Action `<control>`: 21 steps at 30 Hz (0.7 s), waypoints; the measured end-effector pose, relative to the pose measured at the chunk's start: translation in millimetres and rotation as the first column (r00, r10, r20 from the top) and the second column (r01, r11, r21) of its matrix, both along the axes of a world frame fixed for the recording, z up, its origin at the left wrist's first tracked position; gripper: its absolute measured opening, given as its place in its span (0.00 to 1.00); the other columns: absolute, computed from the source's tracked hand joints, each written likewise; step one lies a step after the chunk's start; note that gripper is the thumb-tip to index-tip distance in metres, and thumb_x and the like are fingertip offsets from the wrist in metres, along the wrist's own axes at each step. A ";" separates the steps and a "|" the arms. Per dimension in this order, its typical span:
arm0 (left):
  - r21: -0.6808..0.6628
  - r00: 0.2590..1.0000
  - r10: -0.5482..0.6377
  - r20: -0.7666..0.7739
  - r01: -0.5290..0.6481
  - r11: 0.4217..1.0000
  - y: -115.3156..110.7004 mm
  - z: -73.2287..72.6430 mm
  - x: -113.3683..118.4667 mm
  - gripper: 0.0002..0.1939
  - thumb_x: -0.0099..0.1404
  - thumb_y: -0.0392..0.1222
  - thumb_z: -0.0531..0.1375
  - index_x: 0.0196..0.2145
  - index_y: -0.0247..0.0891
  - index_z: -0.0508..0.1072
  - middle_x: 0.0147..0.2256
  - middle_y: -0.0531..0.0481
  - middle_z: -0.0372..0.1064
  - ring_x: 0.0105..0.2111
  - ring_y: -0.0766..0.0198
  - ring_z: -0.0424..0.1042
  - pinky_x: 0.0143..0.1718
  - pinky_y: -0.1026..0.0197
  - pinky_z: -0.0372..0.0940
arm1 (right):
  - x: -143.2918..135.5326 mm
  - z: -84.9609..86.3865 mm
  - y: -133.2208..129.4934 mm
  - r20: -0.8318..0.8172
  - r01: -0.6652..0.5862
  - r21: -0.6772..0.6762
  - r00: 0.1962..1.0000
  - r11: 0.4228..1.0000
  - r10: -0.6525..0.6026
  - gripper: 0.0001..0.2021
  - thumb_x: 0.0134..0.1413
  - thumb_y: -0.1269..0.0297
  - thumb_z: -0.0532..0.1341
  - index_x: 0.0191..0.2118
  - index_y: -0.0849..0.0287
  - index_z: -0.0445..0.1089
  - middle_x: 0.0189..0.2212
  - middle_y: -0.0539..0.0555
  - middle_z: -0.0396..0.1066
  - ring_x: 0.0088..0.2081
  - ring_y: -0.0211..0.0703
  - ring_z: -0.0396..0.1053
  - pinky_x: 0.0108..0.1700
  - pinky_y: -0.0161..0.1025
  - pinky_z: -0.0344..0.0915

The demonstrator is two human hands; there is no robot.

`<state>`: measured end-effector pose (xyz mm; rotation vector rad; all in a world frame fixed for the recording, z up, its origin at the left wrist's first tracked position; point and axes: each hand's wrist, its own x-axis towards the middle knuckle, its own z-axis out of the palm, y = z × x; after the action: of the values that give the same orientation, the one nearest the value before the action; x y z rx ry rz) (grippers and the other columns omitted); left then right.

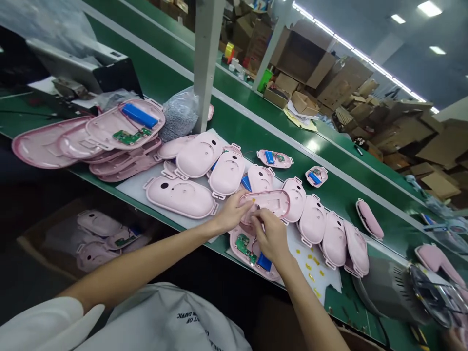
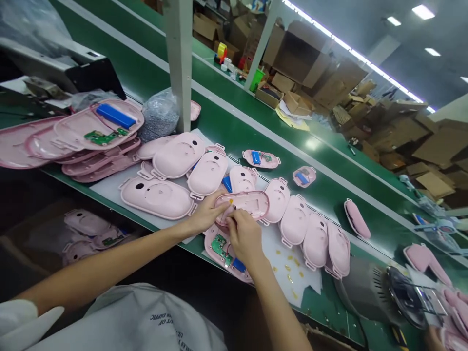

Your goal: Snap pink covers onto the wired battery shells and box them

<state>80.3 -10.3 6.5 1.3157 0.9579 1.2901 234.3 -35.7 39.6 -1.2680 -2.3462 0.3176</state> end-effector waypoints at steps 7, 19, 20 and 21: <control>-0.113 0.961 -0.084 0.263 0.117 0.987 -9.8 1.3 -4.3 0.13 0.65 0.46 0.53 0.42 0.36 0.69 0.33 0.50 0.67 0.33 0.63 0.66 0.36 0.62 0.62 | -20.6 -0.5 -11.0 0.105 0.182 0.039 0.977 0.982 -0.186 0.10 0.61 0.63 0.54 0.31 0.57 0.70 0.29 0.52 0.64 0.33 0.42 0.63 0.34 0.37 0.56; 0.078 0.977 -0.185 -0.107 0.194 0.978 -19.7 -2.9 -26.4 0.25 0.59 0.42 0.62 0.54 0.34 0.66 0.49 0.42 0.69 0.49 0.51 0.68 0.51 0.55 0.64 | 11.9 21.0 -20.2 -0.030 0.526 0.086 0.850 0.846 -0.525 0.20 0.47 0.43 0.63 0.21 0.56 0.68 0.21 0.52 0.67 0.26 0.43 0.64 0.31 0.39 0.59; 0.105 0.955 -0.227 -0.191 0.249 0.963 -22.2 -1.4 -29.4 0.24 0.61 0.40 0.60 0.55 0.35 0.66 0.49 0.42 0.70 0.49 0.52 0.69 0.52 0.55 0.64 | 23.1 29.7 -25.9 -0.073 0.500 0.192 0.866 0.845 -0.495 0.18 0.48 0.45 0.64 0.27 0.58 0.70 0.27 0.54 0.69 0.31 0.45 0.66 0.36 0.41 0.62; 0.130 0.920 -0.291 -0.262 0.333 0.934 -25.9 2.0 -33.0 0.21 0.64 0.38 0.57 0.55 0.37 0.66 0.49 0.43 0.70 0.49 0.54 0.70 0.52 0.55 0.64 | 32.5 36.6 -32.1 -0.074 0.452 0.273 0.890 0.849 -0.449 0.18 0.48 0.47 0.64 0.36 0.59 0.71 0.34 0.58 0.71 0.38 0.49 0.68 0.41 0.43 0.64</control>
<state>47.3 -36.3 8.5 1.7139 0.7671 0.9976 266.8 -67.7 76.3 -1.6055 -1.9149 -0.1634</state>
